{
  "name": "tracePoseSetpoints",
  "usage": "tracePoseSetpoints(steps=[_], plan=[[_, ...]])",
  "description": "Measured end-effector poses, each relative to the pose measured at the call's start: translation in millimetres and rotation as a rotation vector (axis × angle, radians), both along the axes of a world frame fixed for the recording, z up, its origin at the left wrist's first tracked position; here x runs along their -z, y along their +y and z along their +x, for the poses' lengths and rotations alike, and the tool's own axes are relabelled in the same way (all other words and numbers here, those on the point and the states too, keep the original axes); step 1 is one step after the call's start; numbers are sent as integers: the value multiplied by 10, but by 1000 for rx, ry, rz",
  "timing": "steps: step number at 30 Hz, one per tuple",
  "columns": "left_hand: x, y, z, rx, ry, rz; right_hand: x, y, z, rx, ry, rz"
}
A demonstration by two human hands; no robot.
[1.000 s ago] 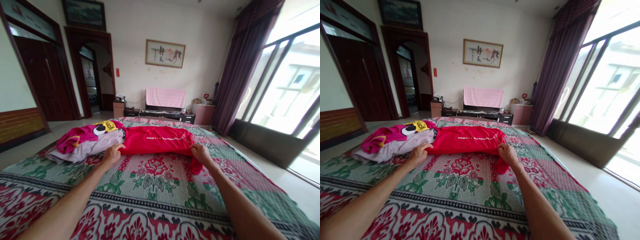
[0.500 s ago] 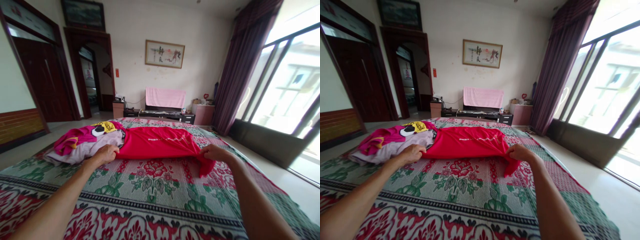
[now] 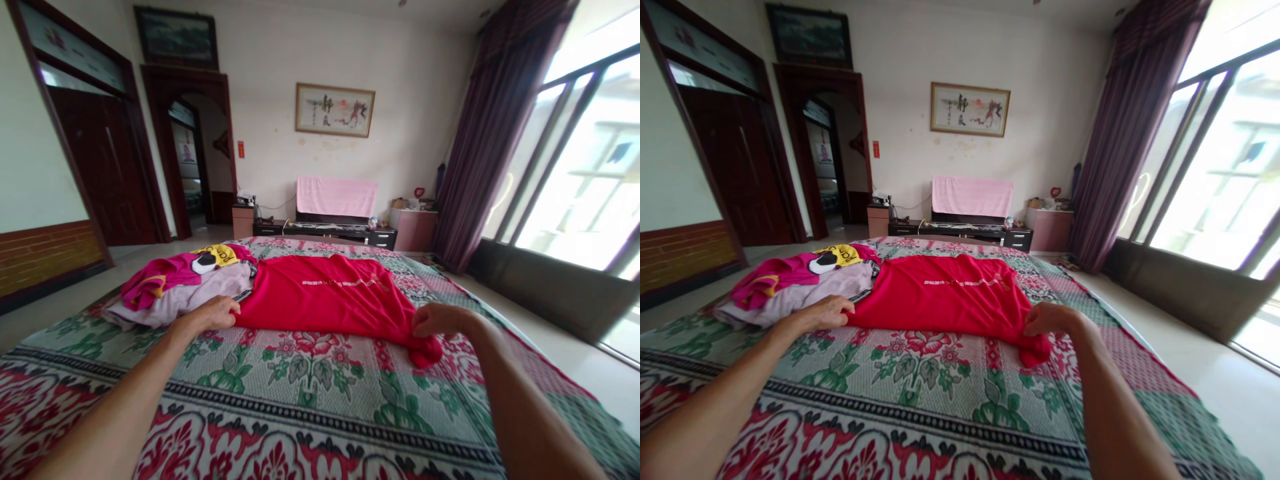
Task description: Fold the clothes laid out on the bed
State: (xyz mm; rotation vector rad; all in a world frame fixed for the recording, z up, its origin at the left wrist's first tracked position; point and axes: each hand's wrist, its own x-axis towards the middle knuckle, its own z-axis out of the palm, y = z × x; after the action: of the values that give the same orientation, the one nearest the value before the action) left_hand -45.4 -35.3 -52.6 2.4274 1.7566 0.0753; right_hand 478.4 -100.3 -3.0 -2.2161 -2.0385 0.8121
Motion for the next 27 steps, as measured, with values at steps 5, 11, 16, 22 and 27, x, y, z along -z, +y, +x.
tracePoseSetpoints(steps=[5, 11, 16, 22, 27], plan=[[26, 54, -22, 15, -14, -49, 67, -68, -14, 99, 44, -83], [-8, 7, 2, -51, -61, -102, 180, 22, 113, 144, 151, 189], [-11, -56, 12, -188, -143, -220, 164, 2, 209, 18, 381, 207], [51, -4, -36, -200, -198, -268, 180, -96, 184, 129, 392, -9], [29, -21, -15, -202, -155, -269, 322, 59, 239, 302, 265, 215]])
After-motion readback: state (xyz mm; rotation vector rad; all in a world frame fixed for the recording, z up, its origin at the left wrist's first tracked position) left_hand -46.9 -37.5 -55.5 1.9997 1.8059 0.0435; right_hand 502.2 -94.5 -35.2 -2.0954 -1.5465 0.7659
